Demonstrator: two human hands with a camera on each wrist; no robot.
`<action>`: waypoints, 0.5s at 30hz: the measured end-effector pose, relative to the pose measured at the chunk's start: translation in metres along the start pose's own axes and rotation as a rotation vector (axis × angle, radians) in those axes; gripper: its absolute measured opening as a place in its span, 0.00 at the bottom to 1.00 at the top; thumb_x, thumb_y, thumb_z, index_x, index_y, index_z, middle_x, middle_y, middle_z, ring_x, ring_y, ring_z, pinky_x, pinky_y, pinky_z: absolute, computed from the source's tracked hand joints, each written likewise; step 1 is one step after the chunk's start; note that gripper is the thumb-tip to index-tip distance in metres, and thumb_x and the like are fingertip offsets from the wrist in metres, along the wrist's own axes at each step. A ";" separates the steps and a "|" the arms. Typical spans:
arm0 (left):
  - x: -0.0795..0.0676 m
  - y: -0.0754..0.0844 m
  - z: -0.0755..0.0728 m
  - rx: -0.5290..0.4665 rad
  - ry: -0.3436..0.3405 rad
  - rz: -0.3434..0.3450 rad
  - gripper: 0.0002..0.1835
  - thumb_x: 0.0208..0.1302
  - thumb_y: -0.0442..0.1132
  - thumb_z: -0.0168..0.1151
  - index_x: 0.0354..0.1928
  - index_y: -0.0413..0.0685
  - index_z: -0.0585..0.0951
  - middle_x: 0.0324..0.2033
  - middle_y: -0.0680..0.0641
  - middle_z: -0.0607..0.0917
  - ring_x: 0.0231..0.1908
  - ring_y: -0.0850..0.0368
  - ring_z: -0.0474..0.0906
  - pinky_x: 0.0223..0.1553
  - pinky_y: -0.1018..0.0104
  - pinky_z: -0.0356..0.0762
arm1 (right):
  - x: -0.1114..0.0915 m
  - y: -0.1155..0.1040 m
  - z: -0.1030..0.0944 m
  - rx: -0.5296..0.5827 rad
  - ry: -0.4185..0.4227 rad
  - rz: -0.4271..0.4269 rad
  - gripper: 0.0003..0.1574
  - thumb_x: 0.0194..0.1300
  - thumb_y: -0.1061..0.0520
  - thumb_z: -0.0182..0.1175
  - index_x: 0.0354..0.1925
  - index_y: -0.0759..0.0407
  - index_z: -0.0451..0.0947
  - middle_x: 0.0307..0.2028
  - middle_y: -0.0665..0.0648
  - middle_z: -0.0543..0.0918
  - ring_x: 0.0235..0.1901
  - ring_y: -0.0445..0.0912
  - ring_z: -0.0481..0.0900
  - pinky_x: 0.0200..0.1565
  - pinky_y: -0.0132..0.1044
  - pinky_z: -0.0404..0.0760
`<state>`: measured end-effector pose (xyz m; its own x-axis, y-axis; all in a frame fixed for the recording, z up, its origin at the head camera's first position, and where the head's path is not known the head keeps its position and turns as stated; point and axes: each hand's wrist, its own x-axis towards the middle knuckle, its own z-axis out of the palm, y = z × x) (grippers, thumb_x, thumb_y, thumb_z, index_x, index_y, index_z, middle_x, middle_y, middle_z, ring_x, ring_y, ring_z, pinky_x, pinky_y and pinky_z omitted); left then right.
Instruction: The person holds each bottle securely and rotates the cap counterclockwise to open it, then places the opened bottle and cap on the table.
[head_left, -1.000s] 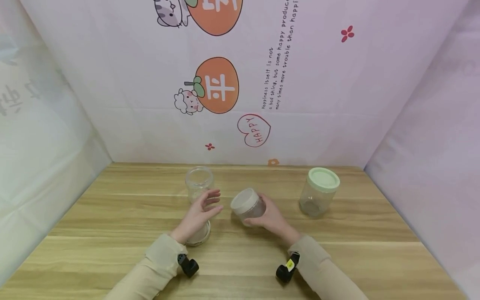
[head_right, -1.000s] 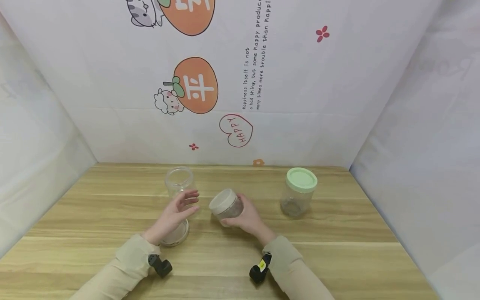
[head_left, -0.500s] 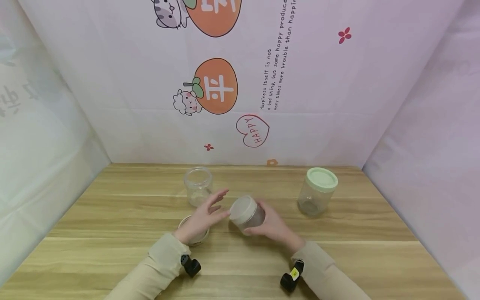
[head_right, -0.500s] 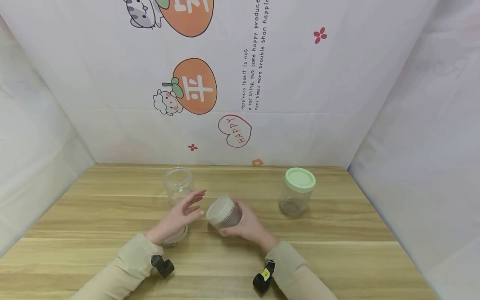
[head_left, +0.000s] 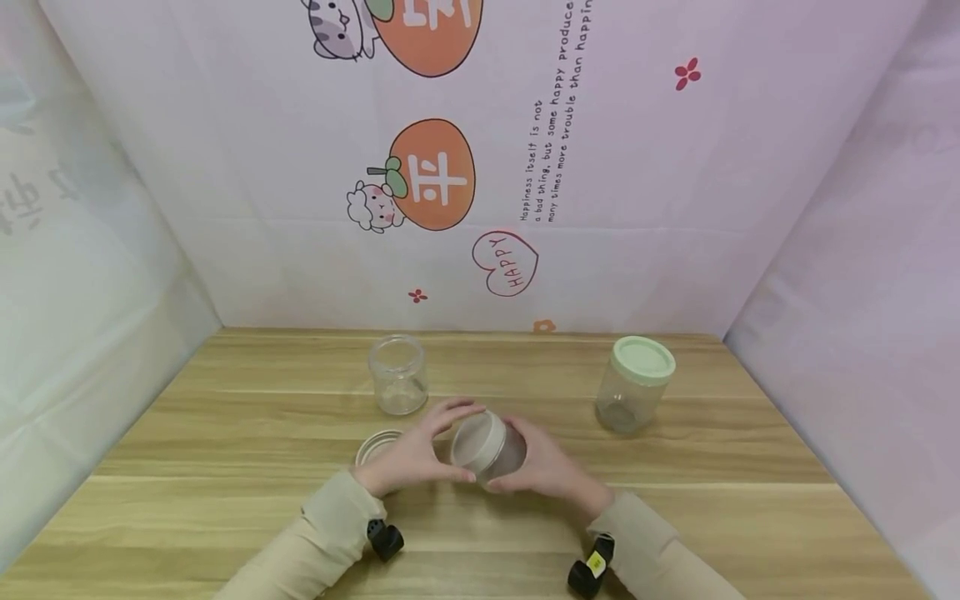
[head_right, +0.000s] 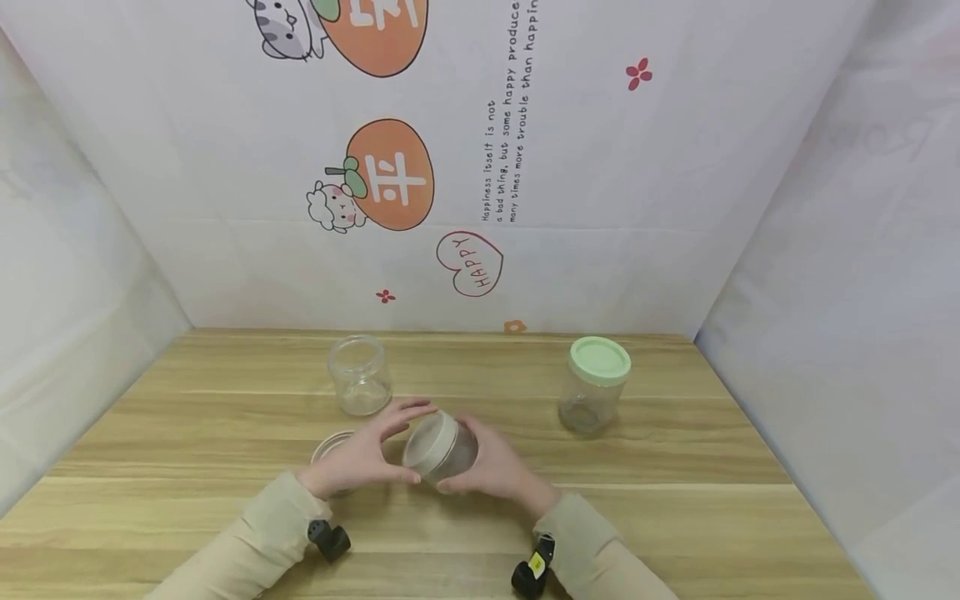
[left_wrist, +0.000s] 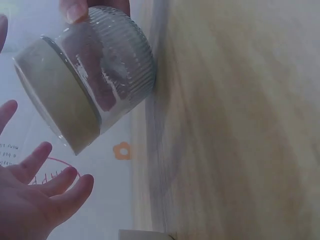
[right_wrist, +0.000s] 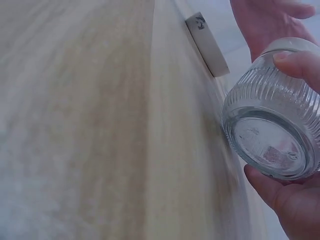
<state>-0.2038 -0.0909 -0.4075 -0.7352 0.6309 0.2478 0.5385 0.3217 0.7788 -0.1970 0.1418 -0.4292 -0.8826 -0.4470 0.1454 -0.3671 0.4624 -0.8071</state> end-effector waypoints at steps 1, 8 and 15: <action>0.000 0.001 0.001 0.014 -0.006 0.000 0.43 0.47 0.46 0.75 0.67 0.55 0.66 0.70 0.42 0.58 0.68 0.42 0.54 0.63 0.38 0.59 | -0.001 0.000 0.000 0.004 -0.005 -0.005 0.54 0.38 0.50 0.77 0.61 0.64 0.65 0.51 0.58 0.77 0.48 0.49 0.74 0.47 0.41 0.74; 0.000 0.004 0.003 0.033 -0.046 0.008 0.44 0.44 0.45 0.76 0.67 0.56 0.67 0.70 0.42 0.58 0.68 0.42 0.56 0.62 0.42 0.61 | -0.003 -0.002 0.000 -0.016 -0.044 -0.048 0.55 0.41 0.49 0.76 0.64 0.63 0.63 0.54 0.57 0.76 0.51 0.49 0.73 0.49 0.40 0.73; 0.000 0.002 0.006 0.032 -0.043 0.029 0.42 0.47 0.46 0.75 0.66 0.57 0.68 0.68 0.47 0.63 0.66 0.47 0.60 0.61 0.48 0.65 | -0.004 -0.005 0.000 -0.032 -0.057 -0.058 0.56 0.41 0.48 0.76 0.64 0.63 0.62 0.54 0.57 0.76 0.51 0.49 0.73 0.49 0.40 0.74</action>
<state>-0.2000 -0.0863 -0.4093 -0.7013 0.6696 0.2445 0.5727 0.3250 0.7526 -0.1916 0.1416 -0.4262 -0.8418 -0.5163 0.1575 -0.4268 0.4581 -0.7798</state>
